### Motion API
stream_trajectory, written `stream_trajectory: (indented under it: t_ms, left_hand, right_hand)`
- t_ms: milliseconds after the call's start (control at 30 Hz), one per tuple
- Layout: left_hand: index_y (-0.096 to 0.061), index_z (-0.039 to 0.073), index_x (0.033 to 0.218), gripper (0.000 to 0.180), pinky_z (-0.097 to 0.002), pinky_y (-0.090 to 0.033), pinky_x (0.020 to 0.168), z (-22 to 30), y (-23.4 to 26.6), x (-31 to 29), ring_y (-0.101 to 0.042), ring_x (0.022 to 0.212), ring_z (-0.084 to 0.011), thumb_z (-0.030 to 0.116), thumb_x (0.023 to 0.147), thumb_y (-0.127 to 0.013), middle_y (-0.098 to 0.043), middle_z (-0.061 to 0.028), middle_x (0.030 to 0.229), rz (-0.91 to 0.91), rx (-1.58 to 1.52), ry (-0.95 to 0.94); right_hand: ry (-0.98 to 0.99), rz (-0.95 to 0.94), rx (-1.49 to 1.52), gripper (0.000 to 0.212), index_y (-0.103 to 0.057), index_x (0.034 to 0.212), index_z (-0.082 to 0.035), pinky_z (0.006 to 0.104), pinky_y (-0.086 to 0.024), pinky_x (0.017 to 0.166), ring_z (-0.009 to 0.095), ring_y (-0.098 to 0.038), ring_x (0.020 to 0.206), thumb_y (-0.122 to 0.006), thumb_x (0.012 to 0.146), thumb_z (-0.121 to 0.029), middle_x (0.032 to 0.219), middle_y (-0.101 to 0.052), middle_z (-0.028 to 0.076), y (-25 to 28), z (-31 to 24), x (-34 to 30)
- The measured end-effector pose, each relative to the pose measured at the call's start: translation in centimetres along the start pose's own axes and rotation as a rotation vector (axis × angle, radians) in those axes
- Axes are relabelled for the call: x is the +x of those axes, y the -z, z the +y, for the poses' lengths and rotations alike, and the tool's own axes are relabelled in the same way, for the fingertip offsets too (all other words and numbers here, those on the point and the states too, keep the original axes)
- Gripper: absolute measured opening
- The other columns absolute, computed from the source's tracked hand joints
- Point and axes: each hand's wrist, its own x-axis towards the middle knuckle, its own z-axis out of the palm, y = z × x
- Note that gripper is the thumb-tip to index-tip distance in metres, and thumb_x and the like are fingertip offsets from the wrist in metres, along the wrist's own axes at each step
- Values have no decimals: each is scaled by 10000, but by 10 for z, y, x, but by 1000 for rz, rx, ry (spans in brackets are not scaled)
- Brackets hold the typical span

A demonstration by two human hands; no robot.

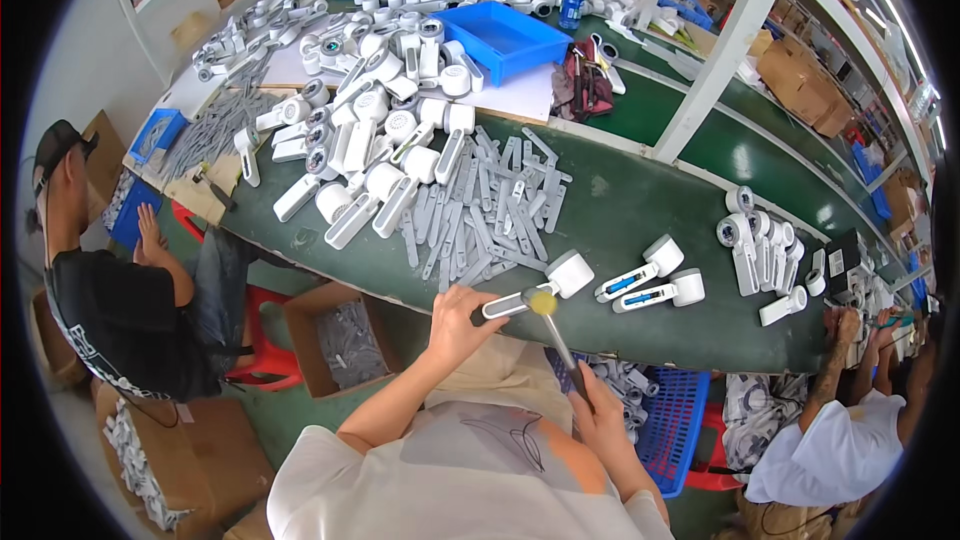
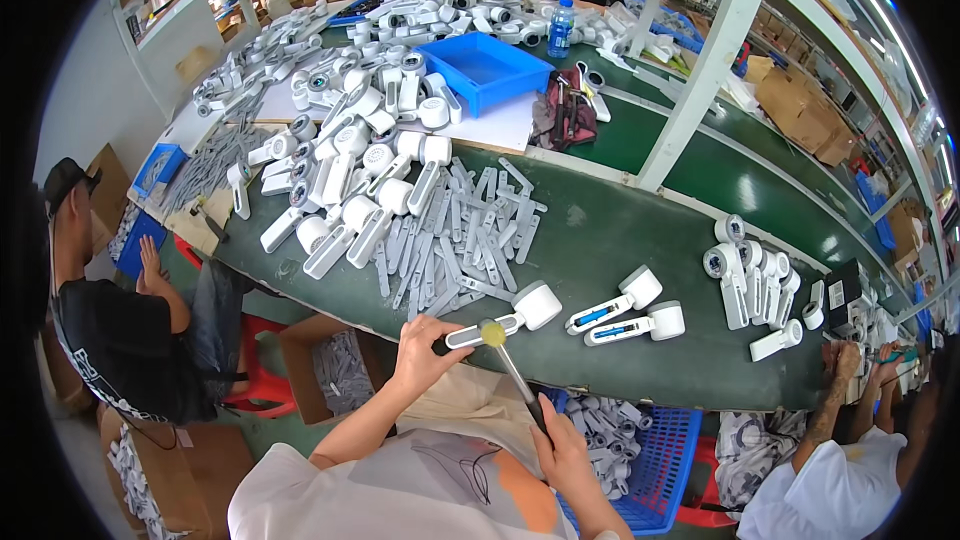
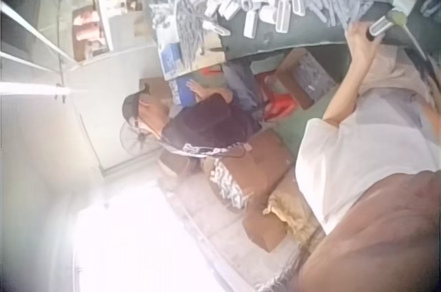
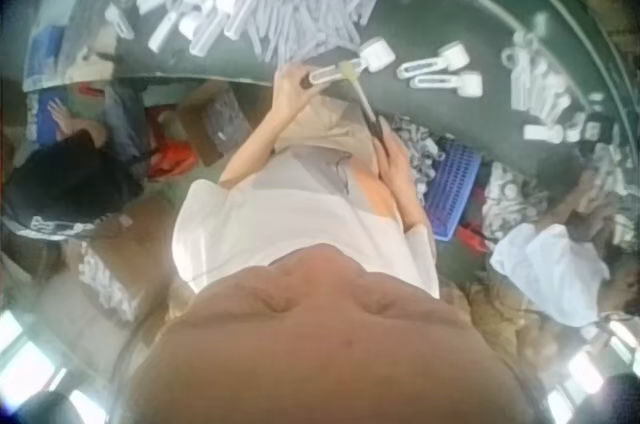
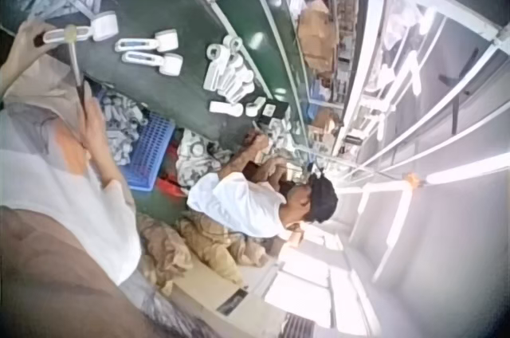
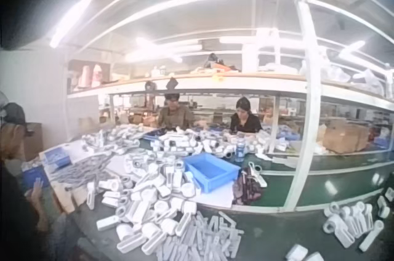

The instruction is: Assembling handheld electronic devices at a factory production line by inserting components and tapping them into place with a mallet.

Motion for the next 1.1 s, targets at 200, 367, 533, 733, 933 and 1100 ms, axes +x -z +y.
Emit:
stream_trajectory:
  t_ms: [200, 367, 533, 733, 933, 1100]
  left_hand:
    - [-701, 108, 863, 295, -346, -365, 693, -1, -3, -2, -554, 806, -227, 151, 590, -805, -606, -41, 791, -7, 34, -12]
    - [-699, 106, 859, 280, -349, -362, 683, 4, 0, 2, -556, 792, -227, 158, 604, -805, -606, -38, 764, 8, 9, -29]
    - [-701, 112, 849, 265, -348, -363, 683, 3, 2, 3, -558, 786, -225, 164, 612, -805, -614, -31, 755, 29, 27, -41]
    - [-696, 106, 851, 280, -357, -381, 716, 6, 2, -3, -569, 808, -235, 179, 612, -824, -640, -37, 803, 9, 35, -30]
    - [-674, 113, 913, 306, -375, -385, 716, 12, 3, 2, -559, 812, -251, 189, 645, -800, -619, -52, 829, -28, 113, -72]
    - [-566, 143, 1227, 498, -385, -417, 745, 21, -22, 22, -544, 881, -256, 179, 748, -697, -585, -69, 916, -83, 204, -280]
  right_hand:
    - [68, -104, -112, 460, -493, 1293, -43, 395, -478, 580, 328, -584, 656, -604, 849, -87, 782, -561, 148, -16, 17, -6]
    - [-104, 73, -17, 458, -477, 1297, -12, 374, -488, 709, 372, -608, 789, -585, 853, -45, 937, -613, 222, -4, 9, -7]
    - [-187, 22, -11, 451, -474, 1295, 5, 375, -478, 745, 366, -607, 814, -574, 856, -34, 963, -612, 237, 7, 21, -2]
    - [-145, 17, -74, 451, -472, 1291, 13, 392, -477, 750, 400, -599, 842, -571, 854, -42, 949, -607, 235, 6, 32, 0]
    - [-148, 46, -64, 469, -493, 1281, 22, 283, -465, 676, 166, -573, 694, -574, 818, 15, 803, -606, 132, 8, 31, 3]
    - [-166, 131, 146, 440, -530, 1260, 6, 242, -434, 579, 89, -507, 635, -581, 824, 6, 748, -559, 46, 1, 45, 18]
